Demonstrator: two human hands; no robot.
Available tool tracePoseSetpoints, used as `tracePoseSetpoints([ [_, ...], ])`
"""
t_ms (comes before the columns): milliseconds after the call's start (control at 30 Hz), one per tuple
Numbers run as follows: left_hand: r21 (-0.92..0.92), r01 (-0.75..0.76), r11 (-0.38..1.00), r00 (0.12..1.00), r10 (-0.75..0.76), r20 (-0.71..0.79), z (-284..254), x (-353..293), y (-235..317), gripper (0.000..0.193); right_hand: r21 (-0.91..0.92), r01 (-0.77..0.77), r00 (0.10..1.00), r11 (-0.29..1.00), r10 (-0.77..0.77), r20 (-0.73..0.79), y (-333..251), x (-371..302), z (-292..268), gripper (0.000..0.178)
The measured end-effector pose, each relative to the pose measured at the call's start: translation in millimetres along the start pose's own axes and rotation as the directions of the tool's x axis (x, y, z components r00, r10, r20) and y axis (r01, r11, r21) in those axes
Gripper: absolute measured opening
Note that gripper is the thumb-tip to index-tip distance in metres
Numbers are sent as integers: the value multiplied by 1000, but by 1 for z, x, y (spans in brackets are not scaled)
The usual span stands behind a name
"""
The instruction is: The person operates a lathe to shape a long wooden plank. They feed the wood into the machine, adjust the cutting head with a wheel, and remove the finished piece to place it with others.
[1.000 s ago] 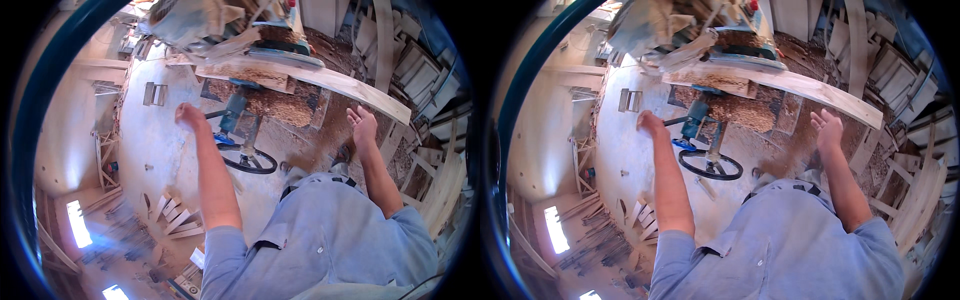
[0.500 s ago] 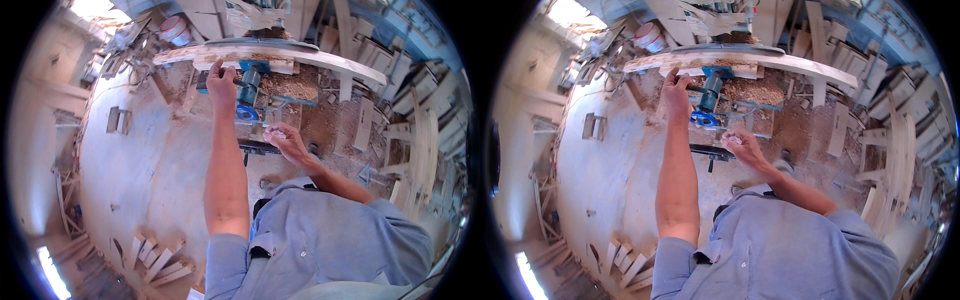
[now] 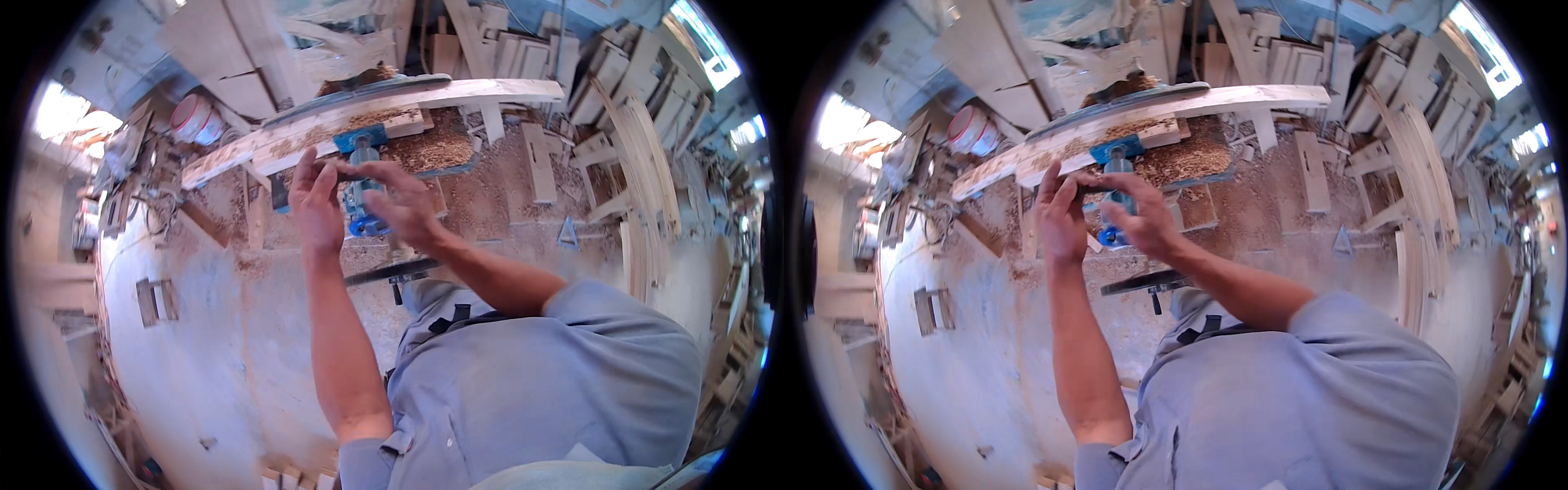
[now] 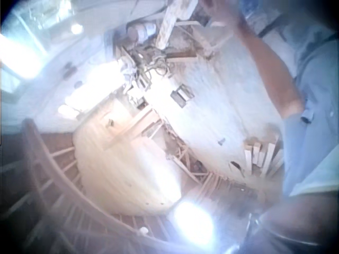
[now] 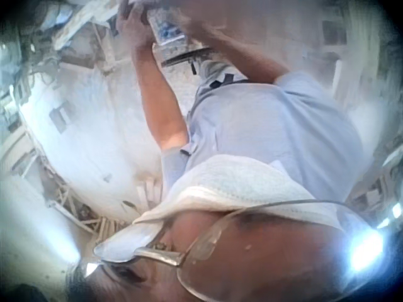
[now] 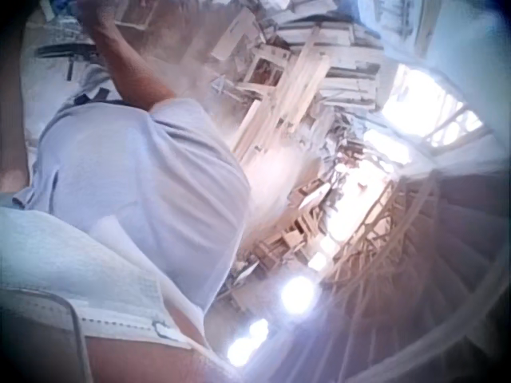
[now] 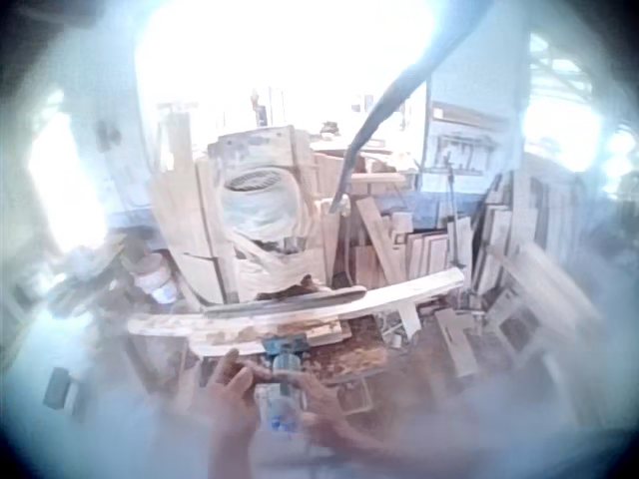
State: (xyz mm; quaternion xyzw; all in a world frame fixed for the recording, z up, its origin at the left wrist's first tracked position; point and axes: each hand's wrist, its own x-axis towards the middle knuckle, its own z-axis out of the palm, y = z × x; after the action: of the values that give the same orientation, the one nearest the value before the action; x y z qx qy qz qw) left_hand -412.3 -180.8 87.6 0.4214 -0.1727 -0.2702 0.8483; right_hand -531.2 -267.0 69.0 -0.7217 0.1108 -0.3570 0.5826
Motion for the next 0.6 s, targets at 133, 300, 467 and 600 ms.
tracePoseSetpoints([
  [133,25,96,995,995,-96,13,-17,-5,17,46,138,3,1000,990,0,-27,5,25,42,38],
  [300,265,201,943,971,-155,-184,-94,-19,8,50,-97,-33,997,995,39,61,9,46,42,26],
  [467,486,220,846,966,-120,-228,-155,30,9,49,-240,-81,997,967,76,-31,3,58,53,33],
  [600,637,219,739,972,-111,-206,-203,110,21,46,-301,-143,990,943,132,-57,0,61,63,31],
])
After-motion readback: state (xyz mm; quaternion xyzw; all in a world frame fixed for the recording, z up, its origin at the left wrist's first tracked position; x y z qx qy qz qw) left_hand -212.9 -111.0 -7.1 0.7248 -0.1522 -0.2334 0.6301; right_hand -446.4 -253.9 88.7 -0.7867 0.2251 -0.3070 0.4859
